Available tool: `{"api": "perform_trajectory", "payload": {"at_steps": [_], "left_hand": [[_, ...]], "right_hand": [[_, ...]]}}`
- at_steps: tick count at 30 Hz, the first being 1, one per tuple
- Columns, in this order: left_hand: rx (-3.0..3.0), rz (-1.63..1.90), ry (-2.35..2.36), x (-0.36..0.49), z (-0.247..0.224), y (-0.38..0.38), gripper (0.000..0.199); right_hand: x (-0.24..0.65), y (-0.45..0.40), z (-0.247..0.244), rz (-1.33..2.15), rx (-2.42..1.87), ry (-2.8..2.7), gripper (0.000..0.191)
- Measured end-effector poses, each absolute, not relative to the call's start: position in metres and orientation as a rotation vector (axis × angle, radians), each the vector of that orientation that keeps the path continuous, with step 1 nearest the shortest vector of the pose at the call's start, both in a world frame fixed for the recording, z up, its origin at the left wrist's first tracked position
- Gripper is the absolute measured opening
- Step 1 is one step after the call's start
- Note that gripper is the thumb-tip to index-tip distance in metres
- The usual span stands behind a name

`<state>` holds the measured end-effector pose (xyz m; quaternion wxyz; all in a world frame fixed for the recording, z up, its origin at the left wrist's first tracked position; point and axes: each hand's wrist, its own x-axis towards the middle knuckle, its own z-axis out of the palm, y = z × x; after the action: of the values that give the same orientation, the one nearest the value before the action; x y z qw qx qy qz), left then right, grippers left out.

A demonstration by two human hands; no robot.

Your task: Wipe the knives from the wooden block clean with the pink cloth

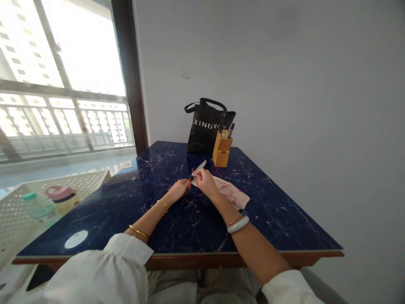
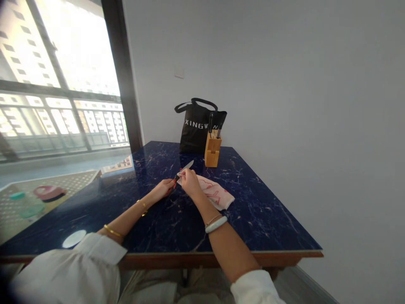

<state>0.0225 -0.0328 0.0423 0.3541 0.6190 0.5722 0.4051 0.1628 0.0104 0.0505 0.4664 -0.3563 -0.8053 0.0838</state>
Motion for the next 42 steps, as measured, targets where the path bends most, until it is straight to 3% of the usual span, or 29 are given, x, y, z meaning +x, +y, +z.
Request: {"api": "perform_trajectory", "payload": {"at_steps": [15, 21, 27, 33, 42], "left_hand": [[1.919, 0.931, 1.617, 0.024, 0.045, -0.037, 0.036], [1.913, 0.948, 1.605, 0.023, 0.045, -0.037, 0.037], [1.891, 0.954, 1.573, 0.023, 0.045, -0.037, 0.036], [1.837, 0.986, 1.545, 0.023, 0.043, -0.035, 0.037], [1.729, 0.998, 1.451, 0.02, 0.038, -0.032, 0.039]], "right_hand": [[0.169, 0.032, 0.05, 0.099, -0.98, -1.795, 0.006], [0.164, 0.025, 0.048, 0.14, -0.807, -1.983, 0.007], [0.174, 0.033, 0.05, 0.083, -0.988, -1.808, 0.008], [0.163, 0.023, 0.047, 0.121, -0.803, -2.003, 0.007], [0.168, 0.026, 0.049, 0.081, -0.901, -1.882, 0.009]]}}
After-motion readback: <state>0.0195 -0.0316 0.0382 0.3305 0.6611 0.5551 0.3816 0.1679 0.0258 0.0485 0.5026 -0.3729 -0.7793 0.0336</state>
